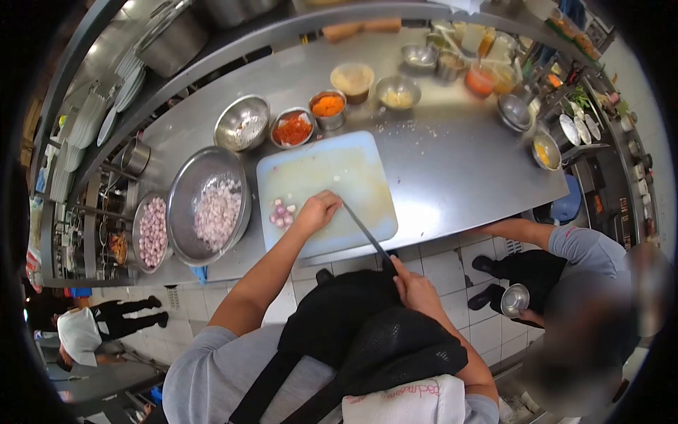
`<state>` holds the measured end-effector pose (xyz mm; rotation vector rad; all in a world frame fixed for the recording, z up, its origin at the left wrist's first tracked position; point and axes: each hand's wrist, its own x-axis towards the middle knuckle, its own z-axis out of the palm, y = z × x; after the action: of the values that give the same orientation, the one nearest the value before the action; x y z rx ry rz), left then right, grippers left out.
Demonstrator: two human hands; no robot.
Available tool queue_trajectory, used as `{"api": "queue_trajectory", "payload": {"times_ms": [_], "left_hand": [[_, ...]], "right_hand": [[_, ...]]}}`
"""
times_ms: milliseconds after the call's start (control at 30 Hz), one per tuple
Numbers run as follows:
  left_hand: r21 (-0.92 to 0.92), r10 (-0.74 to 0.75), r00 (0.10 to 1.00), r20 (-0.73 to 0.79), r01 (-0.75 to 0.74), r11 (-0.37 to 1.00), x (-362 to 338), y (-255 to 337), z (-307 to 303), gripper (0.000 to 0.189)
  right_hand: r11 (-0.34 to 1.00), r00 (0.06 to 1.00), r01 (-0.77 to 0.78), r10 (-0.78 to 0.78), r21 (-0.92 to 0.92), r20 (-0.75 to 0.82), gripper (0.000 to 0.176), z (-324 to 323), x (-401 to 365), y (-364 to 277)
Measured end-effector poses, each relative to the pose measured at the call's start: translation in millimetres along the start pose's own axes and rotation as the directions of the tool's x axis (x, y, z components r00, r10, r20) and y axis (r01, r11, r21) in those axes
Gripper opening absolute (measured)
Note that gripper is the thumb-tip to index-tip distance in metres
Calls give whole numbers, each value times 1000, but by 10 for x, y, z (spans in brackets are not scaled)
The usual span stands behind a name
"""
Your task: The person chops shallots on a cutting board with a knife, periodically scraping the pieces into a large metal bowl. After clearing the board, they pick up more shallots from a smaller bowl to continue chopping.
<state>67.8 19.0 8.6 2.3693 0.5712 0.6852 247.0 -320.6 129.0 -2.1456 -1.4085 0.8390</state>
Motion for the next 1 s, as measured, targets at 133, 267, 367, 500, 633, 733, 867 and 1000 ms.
{"api": "queue_trajectory", "payload": {"times_ms": [133, 267, 367, 500, 633, 733, 867, 1000], "left_hand": [[-13, 37, 998, 56, -36, 999, 22, -27, -49, 8], [-7, 60, 997, 54, -60, 998, 41, -75, -109, 8], [-22, 80, 995, 56, -79, 997, -5, -123, -100, 8], [-41, 126, 991, 38, -124, 991, 50, -173, -101, 9], [-64, 106, 992, 66, -102, 993, 49, -192, -113, 13], [-48, 112, 991, 69, -109, 993, 55, -187, -128, 14], [-66, 109, 991, 78, -104, 992, 42, -173, -137, 15], [-43, 100, 993, 62, -98, 994, 35, -165, -141, 16]], "right_hand": [[999, 999, -25, 26, -43, 30, 58, 49, -23, -92], [998, 997, -60, 60, -14, 39, 59, 39, -21, -155], [999, 998, -49, 49, 15, 39, 60, 64, -59, -157], [998, 999, -50, 49, 37, 22, 61, 27, -88, -203], [999, 999, -36, 36, 6, 14, 61, -1, -130, -170], [1000, 1000, -24, 24, -5, 11, 61, 23, -175, -124], [999, 999, -42, 42, 19, 23, 60, -12, -159, -131], [999, 999, -44, 44, 17, 31, 60, 20, -113, -99]]}}
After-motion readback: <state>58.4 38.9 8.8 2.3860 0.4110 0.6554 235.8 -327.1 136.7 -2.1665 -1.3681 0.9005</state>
